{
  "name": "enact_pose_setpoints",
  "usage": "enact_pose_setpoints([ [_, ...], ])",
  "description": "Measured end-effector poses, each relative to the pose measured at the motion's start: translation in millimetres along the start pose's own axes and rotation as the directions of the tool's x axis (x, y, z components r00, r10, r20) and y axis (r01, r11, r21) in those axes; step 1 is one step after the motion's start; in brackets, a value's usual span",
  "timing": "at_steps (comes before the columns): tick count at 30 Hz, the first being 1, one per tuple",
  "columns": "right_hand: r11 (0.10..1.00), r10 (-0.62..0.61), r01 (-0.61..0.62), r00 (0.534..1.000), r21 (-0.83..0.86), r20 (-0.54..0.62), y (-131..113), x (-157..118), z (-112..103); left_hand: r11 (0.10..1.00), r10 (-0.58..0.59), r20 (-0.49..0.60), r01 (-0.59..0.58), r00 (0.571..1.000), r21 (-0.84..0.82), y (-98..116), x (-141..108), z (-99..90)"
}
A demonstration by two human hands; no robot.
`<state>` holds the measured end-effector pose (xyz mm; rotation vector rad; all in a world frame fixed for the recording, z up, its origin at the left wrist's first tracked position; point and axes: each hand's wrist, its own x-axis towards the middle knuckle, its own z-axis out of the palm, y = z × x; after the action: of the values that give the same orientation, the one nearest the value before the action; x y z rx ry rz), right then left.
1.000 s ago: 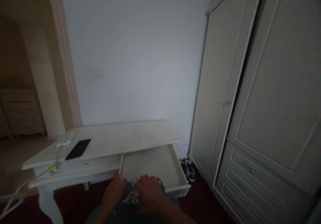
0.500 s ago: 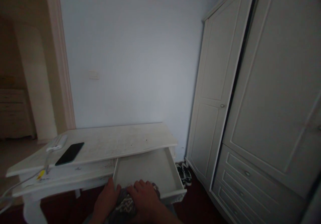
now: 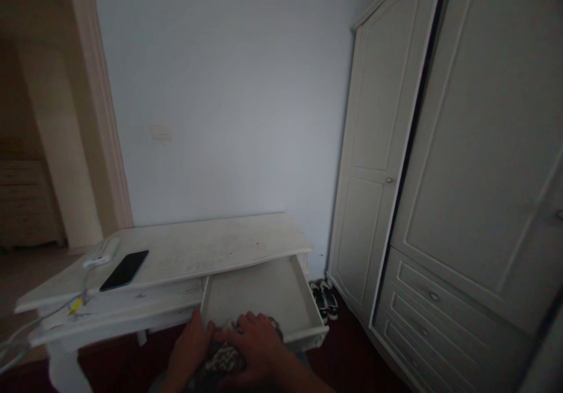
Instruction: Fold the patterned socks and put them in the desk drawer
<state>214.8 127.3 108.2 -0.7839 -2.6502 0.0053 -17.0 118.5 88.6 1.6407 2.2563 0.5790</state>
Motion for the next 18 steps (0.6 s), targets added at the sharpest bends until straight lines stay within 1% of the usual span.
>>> enact_pose_setpoints([
  [5, 0.999, -0.004, 0.004, 1.0, -0.036, -0.013, -2.0, -1.7, -0.6, 1.0, 0.017, -0.03, -0.017, 0.999, -0.004, -0.6, 1.3, 2.4],
  [9, 1.0, -0.001, 0.001, 1.0, -0.022, -0.007, -2.9, 0.3, -0.9, 1.0, -0.018, 0.013, 0.018, 1.0, -0.022, 0.6, 0.4, -1.0],
  [11, 1.0, -0.003, 0.003, 1.0, 0.0, 0.001, -3.3, 1.0, -5.8, 1.0, -0.016, 0.023, 0.016, 1.0, -0.025, 0.0, 0.2, -2.2],
  [15, 0.998, -0.021, 0.021, 1.0, 0.058, 0.006, -4.6, -0.5, -23.9, 1.0, 0.009, 0.015, -0.009, 1.0, -0.03, -1.9, 0.7, -2.7],
  [18, 0.999, -0.033, 0.032, 0.999, 0.038, 0.004, -6.9, -0.8, -33.4, 1.0, -0.006, 0.027, 0.006, 1.0, 0.013, -1.2, 1.1, -4.0],
])
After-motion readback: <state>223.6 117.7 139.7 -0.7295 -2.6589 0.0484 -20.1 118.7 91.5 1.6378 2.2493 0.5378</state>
